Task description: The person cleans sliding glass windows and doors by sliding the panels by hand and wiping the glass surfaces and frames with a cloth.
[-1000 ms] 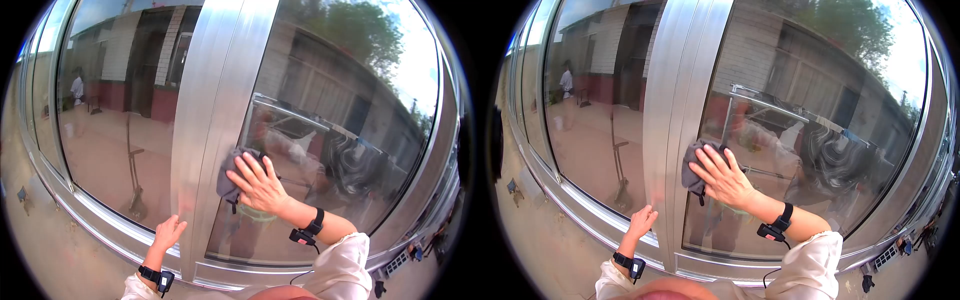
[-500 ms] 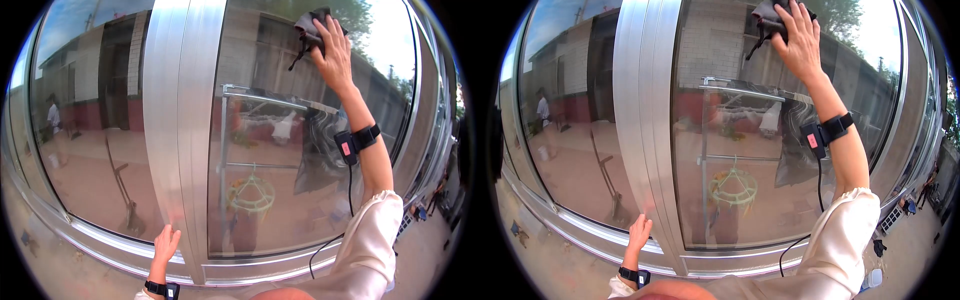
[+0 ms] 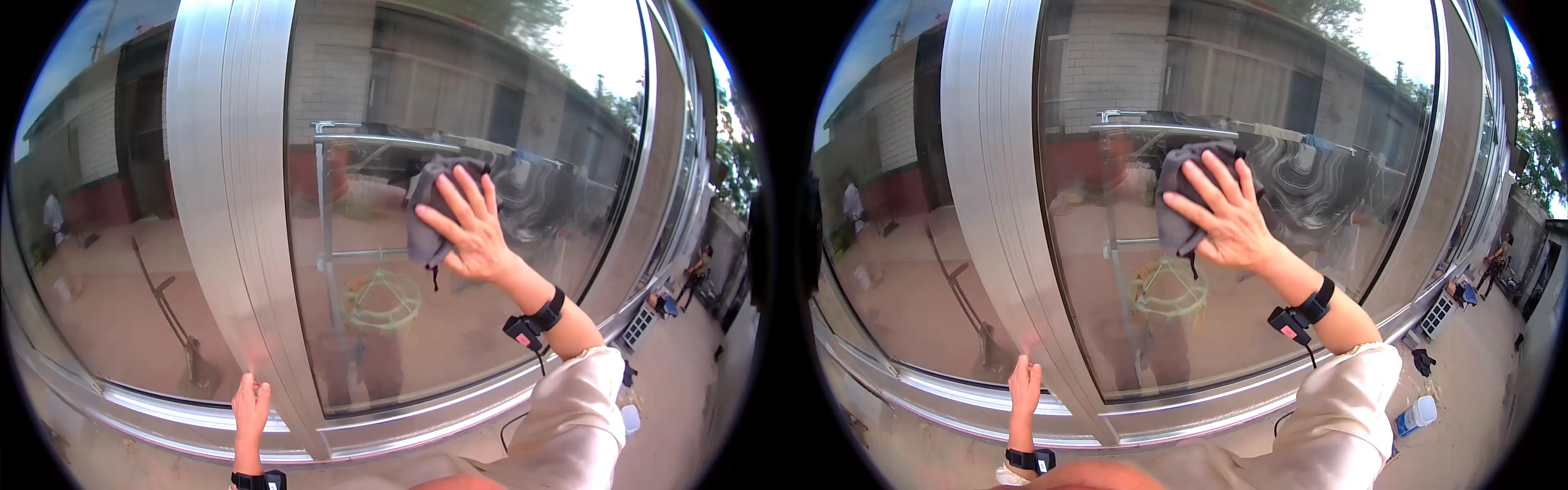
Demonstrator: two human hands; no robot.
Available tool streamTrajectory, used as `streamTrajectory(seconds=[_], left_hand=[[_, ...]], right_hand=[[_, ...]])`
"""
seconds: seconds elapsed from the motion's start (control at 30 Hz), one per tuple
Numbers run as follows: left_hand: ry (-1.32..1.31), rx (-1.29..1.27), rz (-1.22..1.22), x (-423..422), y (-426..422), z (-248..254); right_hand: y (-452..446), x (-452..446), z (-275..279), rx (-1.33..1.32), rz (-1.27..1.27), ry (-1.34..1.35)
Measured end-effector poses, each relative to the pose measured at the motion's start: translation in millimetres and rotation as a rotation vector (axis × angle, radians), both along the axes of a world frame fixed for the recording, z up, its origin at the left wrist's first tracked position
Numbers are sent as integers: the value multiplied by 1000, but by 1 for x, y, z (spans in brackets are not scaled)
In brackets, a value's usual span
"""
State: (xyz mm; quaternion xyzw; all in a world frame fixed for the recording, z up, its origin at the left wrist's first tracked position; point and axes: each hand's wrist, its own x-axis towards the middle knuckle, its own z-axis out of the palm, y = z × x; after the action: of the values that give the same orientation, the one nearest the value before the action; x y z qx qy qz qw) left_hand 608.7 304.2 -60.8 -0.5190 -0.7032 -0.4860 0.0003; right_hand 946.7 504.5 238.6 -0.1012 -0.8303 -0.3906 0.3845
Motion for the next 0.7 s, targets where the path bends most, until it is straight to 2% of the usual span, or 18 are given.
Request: streamTrajectory(seconds=[0.13,0.17,0.2,0.27,0.37,0.43,0.5,0.6,0.63,0.67,0.7], left_hand=[[-121,-18,-23,-3,2,-7],[-110,-12,-35,-2,2,-3],[-133,-17,-32,0,1,1],[-132,-44,-18,-1,-1,-3],[-97,-32,26,-7,2,-14],[-169,-43,30,11,1,1],[-287,39,166,14,7,-5],[-335,59,206,3,12,-22],[-342,94,227,0,14,-30],[-339,90,224,0,18,-34],[-367,115,277,-1,20,-36]], right_hand=[[8,27,-182,-128,33,-319],[10,34,-201,-145,49,-393],[16,42,-202,-141,43,-383],[23,62,-191,-155,101,-532],[43,93,-114,-47,76,-398],[55,112,-27,115,-6,-196],[65,128,66,173,-34,29],[100,157,195,369,-30,274],[111,167,230,379,60,328],[117,179,254,214,-13,488],[126,189,269,176,-21,567]])
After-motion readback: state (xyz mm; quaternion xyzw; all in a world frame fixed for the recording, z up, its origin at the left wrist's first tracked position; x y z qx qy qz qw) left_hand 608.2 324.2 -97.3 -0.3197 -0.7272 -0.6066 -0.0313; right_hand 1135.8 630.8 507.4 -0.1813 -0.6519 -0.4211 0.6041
